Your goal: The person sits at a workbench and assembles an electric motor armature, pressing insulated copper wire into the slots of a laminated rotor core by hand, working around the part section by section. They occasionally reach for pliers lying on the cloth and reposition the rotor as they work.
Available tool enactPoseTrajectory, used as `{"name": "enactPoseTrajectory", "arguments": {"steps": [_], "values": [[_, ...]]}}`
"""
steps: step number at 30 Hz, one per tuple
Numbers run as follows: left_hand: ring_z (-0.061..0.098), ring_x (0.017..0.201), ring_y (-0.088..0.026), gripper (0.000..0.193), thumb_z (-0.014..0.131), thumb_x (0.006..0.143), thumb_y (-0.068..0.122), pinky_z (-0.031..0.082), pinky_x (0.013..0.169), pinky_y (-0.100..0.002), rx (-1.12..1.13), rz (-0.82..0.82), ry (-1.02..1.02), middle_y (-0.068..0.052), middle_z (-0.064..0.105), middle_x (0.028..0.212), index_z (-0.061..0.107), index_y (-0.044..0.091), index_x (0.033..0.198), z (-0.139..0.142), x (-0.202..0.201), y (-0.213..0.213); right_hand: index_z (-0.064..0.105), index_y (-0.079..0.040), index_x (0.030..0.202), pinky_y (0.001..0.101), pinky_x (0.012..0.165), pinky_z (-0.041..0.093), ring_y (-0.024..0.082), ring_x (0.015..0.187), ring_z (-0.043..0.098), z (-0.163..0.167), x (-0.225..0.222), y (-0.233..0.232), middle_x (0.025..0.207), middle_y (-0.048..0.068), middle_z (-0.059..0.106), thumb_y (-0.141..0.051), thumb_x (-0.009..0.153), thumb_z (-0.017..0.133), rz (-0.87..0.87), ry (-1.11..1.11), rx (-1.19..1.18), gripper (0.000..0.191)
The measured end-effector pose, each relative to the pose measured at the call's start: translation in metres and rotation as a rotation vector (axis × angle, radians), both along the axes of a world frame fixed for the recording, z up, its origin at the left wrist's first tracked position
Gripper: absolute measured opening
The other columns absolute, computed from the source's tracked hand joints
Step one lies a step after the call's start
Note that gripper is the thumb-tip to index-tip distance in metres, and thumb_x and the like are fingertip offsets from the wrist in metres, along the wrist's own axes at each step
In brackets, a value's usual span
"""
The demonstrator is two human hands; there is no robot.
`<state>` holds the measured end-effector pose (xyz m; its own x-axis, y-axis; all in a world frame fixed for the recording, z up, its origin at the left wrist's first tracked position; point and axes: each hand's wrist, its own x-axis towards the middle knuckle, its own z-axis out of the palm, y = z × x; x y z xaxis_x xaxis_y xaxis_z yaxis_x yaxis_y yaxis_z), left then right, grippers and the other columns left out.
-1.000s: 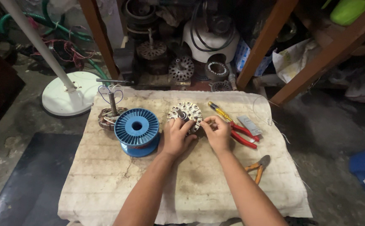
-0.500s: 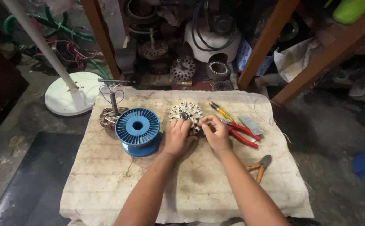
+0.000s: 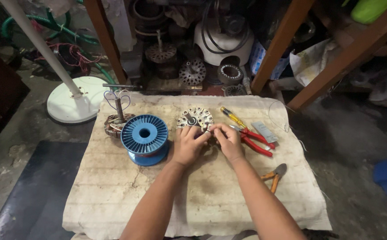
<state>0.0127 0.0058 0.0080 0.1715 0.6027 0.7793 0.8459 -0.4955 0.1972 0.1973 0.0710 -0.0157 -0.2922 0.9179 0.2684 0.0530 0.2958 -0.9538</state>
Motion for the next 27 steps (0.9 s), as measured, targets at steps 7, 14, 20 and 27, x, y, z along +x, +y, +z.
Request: {"name": "enactPoseTrajectory", "arguments": {"steps": [7,14,20,27], "values": [[0.058,0.097,-0.025,0.038,0.077,0.072,0.030,0.040,0.082,-0.044,-0.064,-0.015,-0.011,-0.001,0.061,0.098,0.071,0.027,0.109,0.005,0.002,-0.003,0.071,-0.003,0.105,0.0198,0.071,0.050,0.002,0.079,0.061,0.002,-0.007,-0.001,0.089,-0.004,0.070,-0.006,0.096,0.062,-0.004,0.019,0.070,0.013],[0.055,0.104,-0.028,0.050,0.076,0.078,0.029,0.040,0.089,-0.045,-0.112,0.037,-0.063,-0.003,0.062,0.108,0.067,0.022,0.127,-0.005,0.002,0.001,0.071,-0.002,0.099,0.0226,0.064,0.048,0.005,0.071,0.059,0.009,-0.011,-0.005,0.083,-0.001,0.069,-0.006,0.092,0.071,-0.209,-0.009,0.180,0.008],[0.055,0.103,-0.029,0.051,0.074,0.082,0.029,0.040,0.090,-0.047,-0.103,0.041,-0.086,-0.005,0.062,0.110,0.065,0.020,0.131,-0.008,0.002,0.002,0.069,-0.004,0.097,0.0274,0.063,0.054,0.011,0.068,0.067,0.027,-0.019,-0.013,0.085,0.006,0.071,-0.009,0.091,0.071,-0.467,-0.183,0.289,0.008],[0.055,0.100,-0.027,0.045,0.075,0.081,0.028,0.041,0.088,-0.045,-0.118,0.018,-0.052,-0.002,0.063,0.103,0.070,0.028,0.126,-0.011,0.000,0.002,0.070,-0.007,0.097,0.0333,0.064,0.053,0.020,0.071,0.068,0.046,-0.021,-0.025,0.089,0.007,0.073,-0.012,0.089,0.075,-0.426,-0.258,0.415,0.011]]}}
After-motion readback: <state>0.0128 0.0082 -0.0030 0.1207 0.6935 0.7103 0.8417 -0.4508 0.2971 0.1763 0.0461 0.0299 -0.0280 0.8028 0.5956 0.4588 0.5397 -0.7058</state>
